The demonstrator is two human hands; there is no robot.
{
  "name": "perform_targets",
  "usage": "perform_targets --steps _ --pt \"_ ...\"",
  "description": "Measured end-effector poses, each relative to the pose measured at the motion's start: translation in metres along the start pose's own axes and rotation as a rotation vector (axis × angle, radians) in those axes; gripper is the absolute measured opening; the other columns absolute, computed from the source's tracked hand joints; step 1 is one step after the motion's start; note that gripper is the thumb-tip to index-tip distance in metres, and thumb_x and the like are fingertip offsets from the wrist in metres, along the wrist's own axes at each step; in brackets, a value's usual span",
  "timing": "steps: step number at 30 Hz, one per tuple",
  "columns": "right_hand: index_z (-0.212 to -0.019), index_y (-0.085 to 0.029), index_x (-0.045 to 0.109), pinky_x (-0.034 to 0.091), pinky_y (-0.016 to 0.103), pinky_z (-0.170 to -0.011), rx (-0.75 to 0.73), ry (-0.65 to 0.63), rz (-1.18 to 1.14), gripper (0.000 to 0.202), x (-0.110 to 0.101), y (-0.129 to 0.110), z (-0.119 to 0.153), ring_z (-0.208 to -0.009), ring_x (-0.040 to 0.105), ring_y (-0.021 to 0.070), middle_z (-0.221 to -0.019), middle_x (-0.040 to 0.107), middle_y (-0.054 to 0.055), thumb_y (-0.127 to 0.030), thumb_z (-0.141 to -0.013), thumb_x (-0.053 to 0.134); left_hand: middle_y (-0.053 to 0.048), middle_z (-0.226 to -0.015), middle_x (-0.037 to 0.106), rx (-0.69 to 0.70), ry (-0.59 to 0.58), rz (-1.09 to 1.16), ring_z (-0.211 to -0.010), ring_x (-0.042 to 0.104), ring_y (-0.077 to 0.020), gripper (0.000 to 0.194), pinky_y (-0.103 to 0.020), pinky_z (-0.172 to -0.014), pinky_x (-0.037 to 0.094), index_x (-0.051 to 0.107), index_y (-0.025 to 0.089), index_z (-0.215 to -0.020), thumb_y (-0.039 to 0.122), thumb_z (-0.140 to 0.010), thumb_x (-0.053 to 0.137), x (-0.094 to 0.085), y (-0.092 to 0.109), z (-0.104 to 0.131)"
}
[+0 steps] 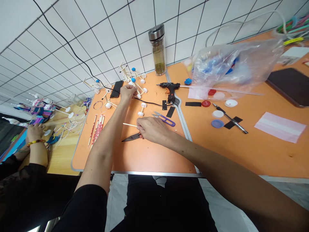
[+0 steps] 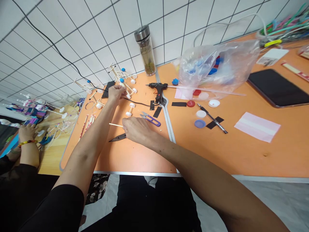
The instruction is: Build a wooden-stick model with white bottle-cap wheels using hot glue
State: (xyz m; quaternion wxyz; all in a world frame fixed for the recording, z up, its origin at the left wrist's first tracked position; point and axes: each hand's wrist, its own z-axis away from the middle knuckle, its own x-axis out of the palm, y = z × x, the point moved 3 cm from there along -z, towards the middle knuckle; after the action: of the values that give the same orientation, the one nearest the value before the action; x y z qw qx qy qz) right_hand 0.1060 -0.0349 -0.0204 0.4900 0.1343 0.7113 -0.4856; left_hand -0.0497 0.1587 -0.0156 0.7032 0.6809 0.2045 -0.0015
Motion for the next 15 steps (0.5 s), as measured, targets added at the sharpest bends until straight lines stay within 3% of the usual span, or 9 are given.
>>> perform_targets --steps 9,15 --pt "-0.096 -0.018 0.07 0.026 0.036 -0.064 -0.008 0.009 -0.013 0.023 -0.002 0.0 0.0 -0.082 0.071 0.0181 -0.097 0.082 0.007 -0.019 -0.11 0.053 -0.001 -0.067 0.07 0.004 0.034 0.019 -0.056 0.069 -0.0127 0.029 -0.02 -0.048 0.039 0.062 0.02 -0.071 0.021 -0.087 0.087 -0.008 0.002 -0.002" --pt "-0.09 -0.02 0.066 0.026 0.035 -0.064 0.014 0.015 -0.026 0.023 -0.002 0.001 0.001 -0.079 0.07 0.018 -0.092 0.083 0.005 -0.018 -0.109 0.053 -0.002 -0.077 0.075 0.134 0.023 0.021 -0.065 0.071 -0.0108 0.024 -0.017 -0.055 0.047 0.068 0.019 -0.076 0.029 -0.091 0.084 -0.027 0.02 0.016"
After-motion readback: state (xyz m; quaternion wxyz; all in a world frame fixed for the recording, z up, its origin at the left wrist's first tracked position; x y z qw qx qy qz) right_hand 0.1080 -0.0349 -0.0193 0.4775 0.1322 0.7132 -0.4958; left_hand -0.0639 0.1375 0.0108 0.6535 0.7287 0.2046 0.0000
